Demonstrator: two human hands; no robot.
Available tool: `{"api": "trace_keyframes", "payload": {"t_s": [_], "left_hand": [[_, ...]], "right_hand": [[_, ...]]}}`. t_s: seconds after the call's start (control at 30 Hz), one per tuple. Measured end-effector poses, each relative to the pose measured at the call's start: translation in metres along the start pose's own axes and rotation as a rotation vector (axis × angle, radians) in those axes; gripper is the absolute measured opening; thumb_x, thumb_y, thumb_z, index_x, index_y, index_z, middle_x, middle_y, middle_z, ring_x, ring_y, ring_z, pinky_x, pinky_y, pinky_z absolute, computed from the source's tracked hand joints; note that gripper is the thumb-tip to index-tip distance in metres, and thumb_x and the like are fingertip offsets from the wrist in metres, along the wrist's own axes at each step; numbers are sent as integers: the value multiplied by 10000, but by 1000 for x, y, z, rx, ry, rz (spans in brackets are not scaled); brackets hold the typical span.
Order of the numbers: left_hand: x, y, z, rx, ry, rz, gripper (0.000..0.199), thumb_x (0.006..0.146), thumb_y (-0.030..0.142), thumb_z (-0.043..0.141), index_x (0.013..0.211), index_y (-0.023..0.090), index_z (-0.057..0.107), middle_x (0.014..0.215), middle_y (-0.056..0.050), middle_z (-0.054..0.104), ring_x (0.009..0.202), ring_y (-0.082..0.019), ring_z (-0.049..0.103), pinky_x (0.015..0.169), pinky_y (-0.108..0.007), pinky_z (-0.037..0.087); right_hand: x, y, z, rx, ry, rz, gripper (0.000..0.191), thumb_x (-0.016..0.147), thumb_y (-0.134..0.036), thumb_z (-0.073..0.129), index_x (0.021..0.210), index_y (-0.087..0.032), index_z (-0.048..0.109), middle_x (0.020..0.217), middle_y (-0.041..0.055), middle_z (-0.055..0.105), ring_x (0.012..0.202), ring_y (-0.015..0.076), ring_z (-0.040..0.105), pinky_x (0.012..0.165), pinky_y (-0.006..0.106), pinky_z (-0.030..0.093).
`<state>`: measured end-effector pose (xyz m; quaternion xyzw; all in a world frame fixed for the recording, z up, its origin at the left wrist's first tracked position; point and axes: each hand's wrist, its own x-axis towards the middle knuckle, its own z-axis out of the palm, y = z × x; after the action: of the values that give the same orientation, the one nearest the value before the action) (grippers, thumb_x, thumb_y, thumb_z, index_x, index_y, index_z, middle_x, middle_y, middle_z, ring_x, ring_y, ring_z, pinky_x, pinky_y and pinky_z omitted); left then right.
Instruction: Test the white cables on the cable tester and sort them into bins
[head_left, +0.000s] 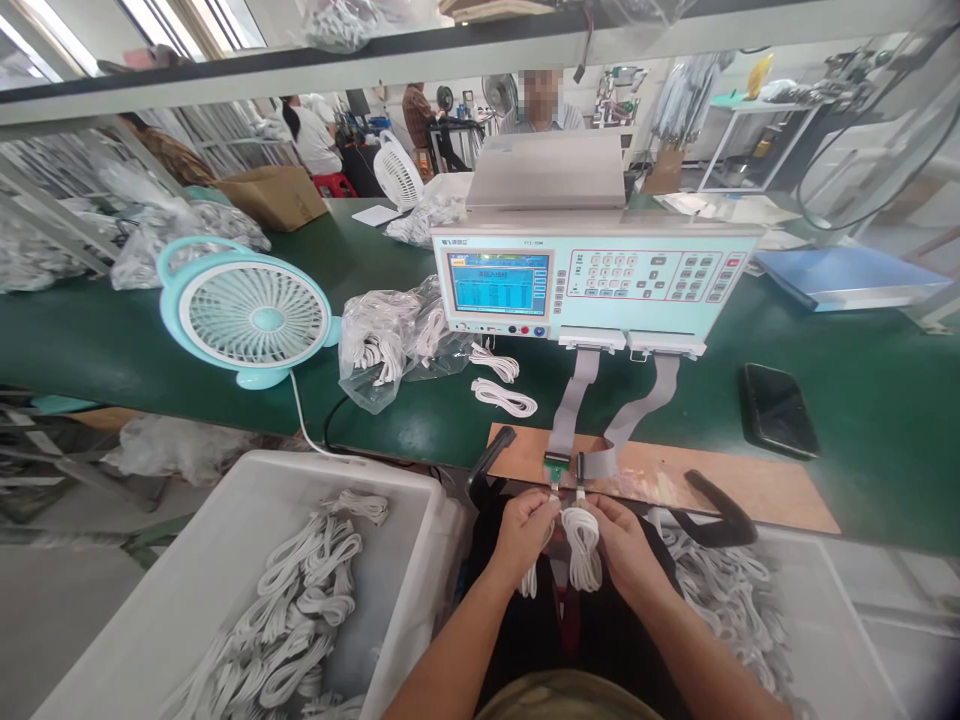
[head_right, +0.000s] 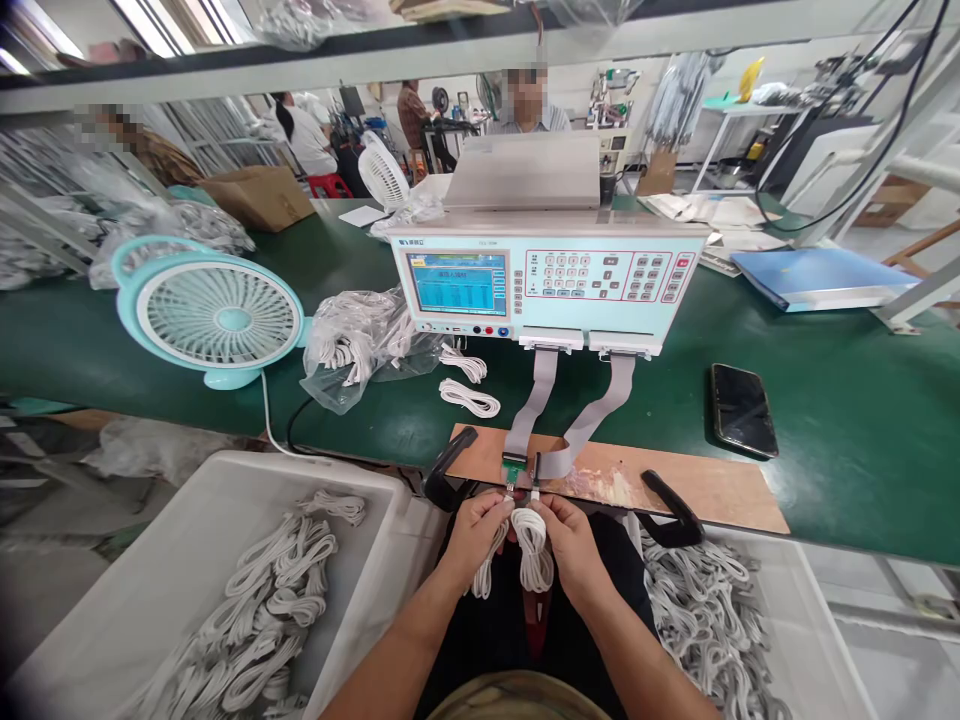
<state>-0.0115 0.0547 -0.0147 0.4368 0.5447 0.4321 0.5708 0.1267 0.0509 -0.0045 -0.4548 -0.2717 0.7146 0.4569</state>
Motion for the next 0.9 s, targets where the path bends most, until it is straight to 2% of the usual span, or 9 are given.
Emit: {"api": "trace_keyframes", "payload": {"t_s": [0.13,0.33,0.47,0.57,0.73,0.9], "left_hand": [[-2,-4,6,-68,86,-17,332,746,374,570,514,138,543,544,12,481,462,-74,417,414,-170,321],[-7,-7,17,-187,161,-67,358,732,478,596,711,123,640,547,9,529,438,-73,401,426,-182,322],[-5,-8,15,-146,165,-31,394,708,498,608,603,118,600,496,20,487,435,-69,376,427,-184,302],[-4,-7,14,-137,162,-60,399,689,509,617,577,130,560,444,42,436,414,-65,346,410,-185,276],[4,-4,17,-212,126,-77,399,651,506,645,554,136,530,462,37,424,427,-68,338,422,-195,250],[8,4,23,-273,147,-2,400,651,478,634,512,148,456,493,40,359,487,-77,322,483,-212,257]], "right_hand": [[2,0,-3,-13,12,-7,295,696,-428,748,718,-156,638,592,6,602,526,127,495,529,220,390],[-1,-4,-1,-7,-9,-11,339,672,-465,759,759,-150,667,623,17,622,546,137,513,529,220,401],[0,-2,1,-3,-1,-7,335,677,-463,755,786,-154,684,630,15,624,527,136,510,524,228,403],[2,3,-1,-27,21,-22,319,692,-462,739,786,-161,690,655,16,638,546,143,524,542,232,416],[10,13,-9,-51,55,-40,340,589,-443,794,748,-160,695,671,31,653,601,198,569,547,256,442],[12,13,-8,-51,57,-55,304,560,-408,798,715,-170,689,634,41,646,627,252,603,555,292,464]]}}
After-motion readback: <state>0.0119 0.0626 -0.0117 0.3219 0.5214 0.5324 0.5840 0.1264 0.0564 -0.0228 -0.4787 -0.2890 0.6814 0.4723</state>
